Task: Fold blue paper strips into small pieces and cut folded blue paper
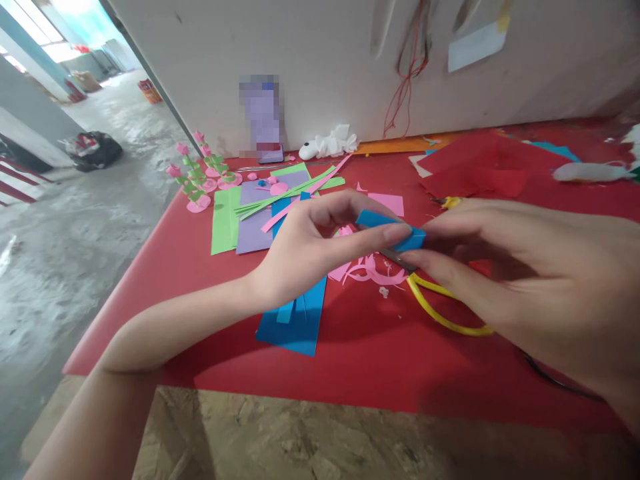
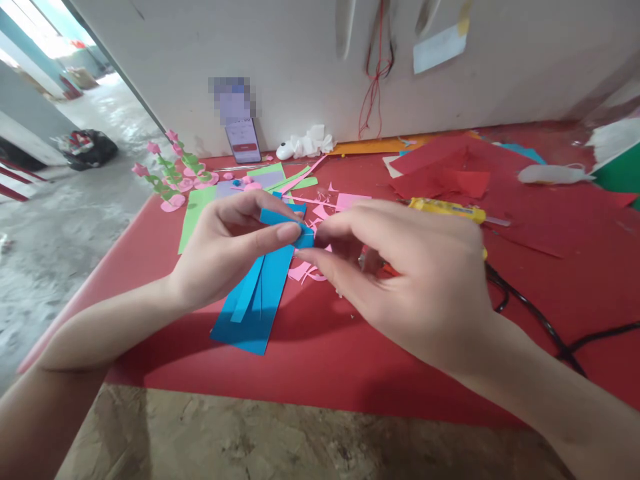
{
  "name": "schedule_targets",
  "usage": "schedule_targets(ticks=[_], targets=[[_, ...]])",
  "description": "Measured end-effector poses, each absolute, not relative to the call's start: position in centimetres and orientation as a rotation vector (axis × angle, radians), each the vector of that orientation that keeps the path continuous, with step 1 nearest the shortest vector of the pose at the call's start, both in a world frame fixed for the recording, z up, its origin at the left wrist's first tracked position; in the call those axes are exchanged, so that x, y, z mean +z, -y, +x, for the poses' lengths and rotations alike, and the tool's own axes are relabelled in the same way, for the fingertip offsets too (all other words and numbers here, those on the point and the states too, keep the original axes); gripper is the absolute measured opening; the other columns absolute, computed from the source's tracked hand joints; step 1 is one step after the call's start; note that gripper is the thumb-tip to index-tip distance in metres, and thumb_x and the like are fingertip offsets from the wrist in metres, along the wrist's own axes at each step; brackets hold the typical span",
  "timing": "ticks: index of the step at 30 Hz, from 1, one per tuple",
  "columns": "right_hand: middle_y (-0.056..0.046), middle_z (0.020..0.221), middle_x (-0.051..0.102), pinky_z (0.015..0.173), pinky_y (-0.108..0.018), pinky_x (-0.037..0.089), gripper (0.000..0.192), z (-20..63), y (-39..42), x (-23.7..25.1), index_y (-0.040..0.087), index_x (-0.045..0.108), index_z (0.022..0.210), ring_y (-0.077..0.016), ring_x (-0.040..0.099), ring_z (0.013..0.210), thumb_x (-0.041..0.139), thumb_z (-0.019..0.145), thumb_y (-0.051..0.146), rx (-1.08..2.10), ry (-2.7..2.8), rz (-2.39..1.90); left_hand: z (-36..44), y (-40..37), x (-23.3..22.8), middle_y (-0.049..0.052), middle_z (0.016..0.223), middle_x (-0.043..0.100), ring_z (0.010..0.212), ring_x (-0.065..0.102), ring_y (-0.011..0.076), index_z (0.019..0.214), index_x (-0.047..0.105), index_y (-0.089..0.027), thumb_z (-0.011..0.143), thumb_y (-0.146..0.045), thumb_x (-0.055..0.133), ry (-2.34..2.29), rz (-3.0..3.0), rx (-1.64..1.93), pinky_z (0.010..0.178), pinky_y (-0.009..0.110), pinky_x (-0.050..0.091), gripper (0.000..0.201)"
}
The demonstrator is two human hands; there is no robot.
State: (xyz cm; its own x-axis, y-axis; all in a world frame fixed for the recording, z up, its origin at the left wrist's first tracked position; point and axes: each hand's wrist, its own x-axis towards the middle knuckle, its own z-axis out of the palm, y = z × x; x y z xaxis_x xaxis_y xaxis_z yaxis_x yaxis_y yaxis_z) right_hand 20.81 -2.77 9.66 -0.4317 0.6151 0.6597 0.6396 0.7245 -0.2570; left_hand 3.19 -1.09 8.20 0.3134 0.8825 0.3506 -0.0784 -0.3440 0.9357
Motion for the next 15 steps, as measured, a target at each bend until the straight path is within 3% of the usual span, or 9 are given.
schedule_targets(ticks=[7, 12, 15], targets=[[0.005, 0.049, 0.043, 0.034, -0.017, 0.029, 0.025, 20.4, 2.9, 9.8, 0.019, 0.049, 0.057, -0.0051, 0.04, 0.044, 0.049, 0.082, 0.018, 0.663, 2.014, -0.93, 3.2, 1.3, 8.4, -0.007, 0.066, 0.065, 0.064, 0.06, 0.0042, 0.068, 0.062, -0.018, 0.07, -0.023, 0.073, -0.761, 1.687, 1.289, 0.061, 0.016, 0.051, 0.012], [0.005, 0.048, 0.039, 0.035, -0.02, 0.023, 0.024, 21.0, 2.8, 9.6, 0.021, 0.056, 0.056, -0.0051, 0.034, 0.043, 0.058, 0.08, 0.024, 0.882, 1.836, -0.964, 2.7, 1.2, 8.0, -0.006, 0.079, 0.068, 0.079, 0.064, 0.0101, 0.08, 0.068, -0.022, 0.077, -0.032, 0.066, -0.63, 1.627, 1.201, 0.076, 0.024, 0.054, 0.011], [0.005, 0.046, 0.039, 0.034, -0.021, 0.022, 0.026, 21.4, 2.8, 9.6, 0.022, 0.059, 0.055, -0.005, 0.033, 0.042, 0.061, 0.079, 0.03, 0.981, 1.79, -1.006, 2.6, 0.9, 8.0, -0.007, 0.076, 0.067, 0.087, 0.066, 0.0145, 0.076, 0.069, -0.022, 0.084, -0.033, 0.055, -0.533, 1.555, 1.128, 0.08, 0.029, 0.053, 0.019]])
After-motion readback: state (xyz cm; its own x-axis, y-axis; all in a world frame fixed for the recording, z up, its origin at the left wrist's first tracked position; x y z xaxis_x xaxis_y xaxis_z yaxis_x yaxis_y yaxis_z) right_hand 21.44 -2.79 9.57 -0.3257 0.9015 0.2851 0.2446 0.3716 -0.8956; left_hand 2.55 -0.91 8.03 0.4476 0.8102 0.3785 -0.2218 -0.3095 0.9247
